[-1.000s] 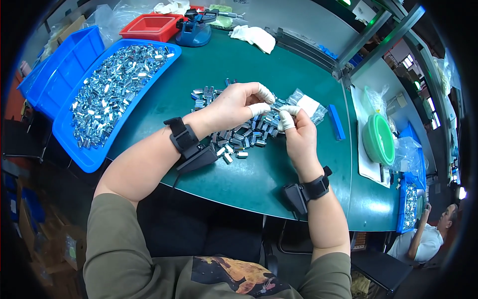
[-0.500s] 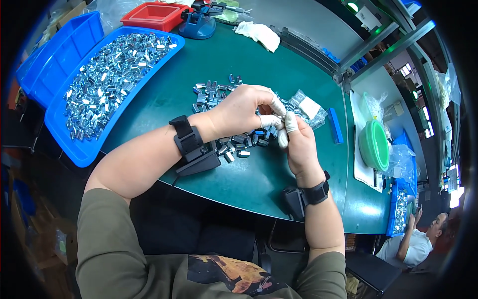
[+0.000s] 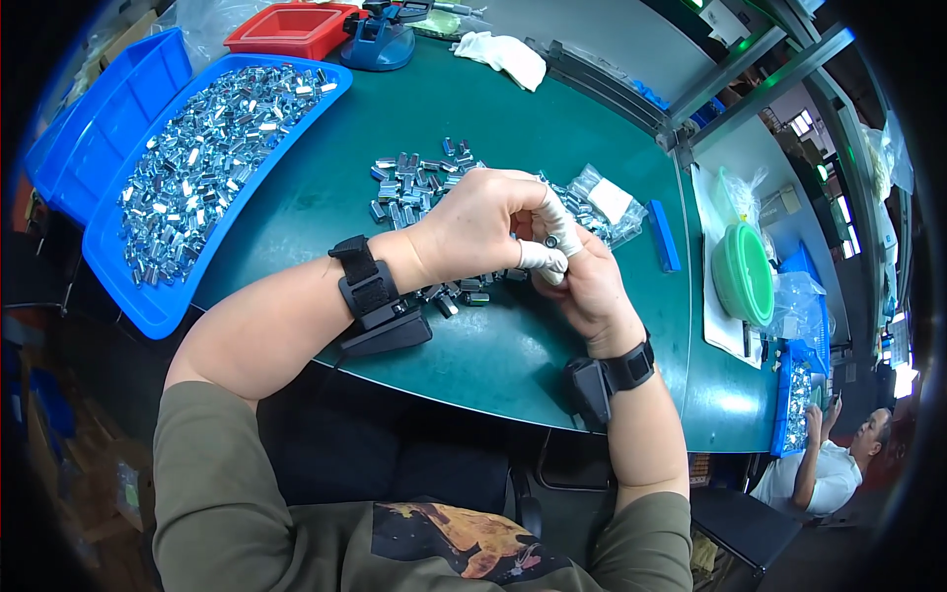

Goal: The person picks up a metal component and a small pin from the table, inserts the pin into the component, and places the assembled unit into a plastic bag.

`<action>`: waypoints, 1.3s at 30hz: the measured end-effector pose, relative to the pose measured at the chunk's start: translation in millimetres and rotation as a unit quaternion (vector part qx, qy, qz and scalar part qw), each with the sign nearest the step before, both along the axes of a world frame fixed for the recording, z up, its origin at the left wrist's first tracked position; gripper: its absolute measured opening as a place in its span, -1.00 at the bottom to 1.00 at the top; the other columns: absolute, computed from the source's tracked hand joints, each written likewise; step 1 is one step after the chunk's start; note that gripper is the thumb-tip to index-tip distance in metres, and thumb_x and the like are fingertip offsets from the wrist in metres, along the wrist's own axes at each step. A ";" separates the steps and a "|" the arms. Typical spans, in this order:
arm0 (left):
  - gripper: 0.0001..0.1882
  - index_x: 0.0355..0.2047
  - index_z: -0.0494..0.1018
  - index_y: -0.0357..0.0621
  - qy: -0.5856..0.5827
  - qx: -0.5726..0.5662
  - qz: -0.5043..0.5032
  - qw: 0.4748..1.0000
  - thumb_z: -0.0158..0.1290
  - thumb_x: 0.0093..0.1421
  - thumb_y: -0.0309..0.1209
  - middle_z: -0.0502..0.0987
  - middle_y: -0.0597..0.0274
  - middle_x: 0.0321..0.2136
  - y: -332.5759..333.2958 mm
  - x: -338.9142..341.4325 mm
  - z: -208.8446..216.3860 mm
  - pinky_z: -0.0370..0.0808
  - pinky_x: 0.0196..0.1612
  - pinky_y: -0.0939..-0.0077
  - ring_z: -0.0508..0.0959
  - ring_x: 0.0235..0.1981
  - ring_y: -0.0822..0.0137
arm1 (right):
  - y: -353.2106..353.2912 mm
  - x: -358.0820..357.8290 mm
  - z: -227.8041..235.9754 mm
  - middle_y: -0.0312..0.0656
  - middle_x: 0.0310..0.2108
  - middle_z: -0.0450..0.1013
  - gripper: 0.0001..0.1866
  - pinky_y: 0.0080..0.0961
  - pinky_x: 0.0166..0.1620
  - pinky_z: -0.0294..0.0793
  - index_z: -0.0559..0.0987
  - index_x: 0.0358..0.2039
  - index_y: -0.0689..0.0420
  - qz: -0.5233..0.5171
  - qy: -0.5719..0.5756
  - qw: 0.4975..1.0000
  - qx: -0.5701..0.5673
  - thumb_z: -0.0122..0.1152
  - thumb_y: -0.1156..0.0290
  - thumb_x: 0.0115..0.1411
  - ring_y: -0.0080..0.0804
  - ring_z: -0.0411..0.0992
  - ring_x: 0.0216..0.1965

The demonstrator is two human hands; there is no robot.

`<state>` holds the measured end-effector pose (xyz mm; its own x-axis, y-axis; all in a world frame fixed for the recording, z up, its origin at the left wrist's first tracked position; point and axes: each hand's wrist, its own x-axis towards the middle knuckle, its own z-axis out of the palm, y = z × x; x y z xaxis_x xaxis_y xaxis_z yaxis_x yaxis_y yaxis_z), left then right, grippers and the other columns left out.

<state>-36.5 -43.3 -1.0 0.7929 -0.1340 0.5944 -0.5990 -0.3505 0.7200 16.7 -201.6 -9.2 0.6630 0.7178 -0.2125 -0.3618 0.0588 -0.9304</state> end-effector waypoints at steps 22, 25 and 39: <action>-0.82 -0.28 0.40 -0.20 0.225 0.227 0.247 0.915 -0.02 0.08 -0.45 0.46 0.19 -0.38 90.4 45.8 -22.4 0.36 -0.27 0.53 0.44 -0.35 0.39 | 1.5 6.0 -8.6 -0.37 -0.57 0.28 -0.84 -0.78 -0.58 0.12 0.37 -0.26 0.16 -0.042 -0.093 0.995 -0.007 -0.16 0.40 0.20 -0.72 0.14 -0.63; -0.82 -0.30 0.40 -0.22 0.182 0.099 0.192 0.959 -0.01 0.07 -0.45 0.45 0.23 -0.40 71.5 37.9 -12.6 0.37 -0.28 0.57 0.44 -0.36 0.43 | -0.8 6.9 -9.6 -0.35 -0.53 0.31 -0.83 -0.77 -0.53 0.16 0.35 -0.22 0.17 -0.090 -0.166 0.982 0.017 -0.17 0.43 0.20 -0.72 0.17 -0.58; -0.82 -0.33 0.43 -0.23 0.154 0.004 0.043 0.987 0.06 0.02 -0.48 0.43 0.35 -0.52 14.0 15.0 -5.8 0.34 -0.42 0.72 0.37 -0.50 0.58 | -1.0 8.0 -9.9 -0.38 -0.58 0.33 -0.84 -0.82 -0.55 0.13 0.39 -0.32 0.18 -0.131 -0.310 0.940 -0.061 -0.14 0.40 0.20 -0.73 0.18 -0.62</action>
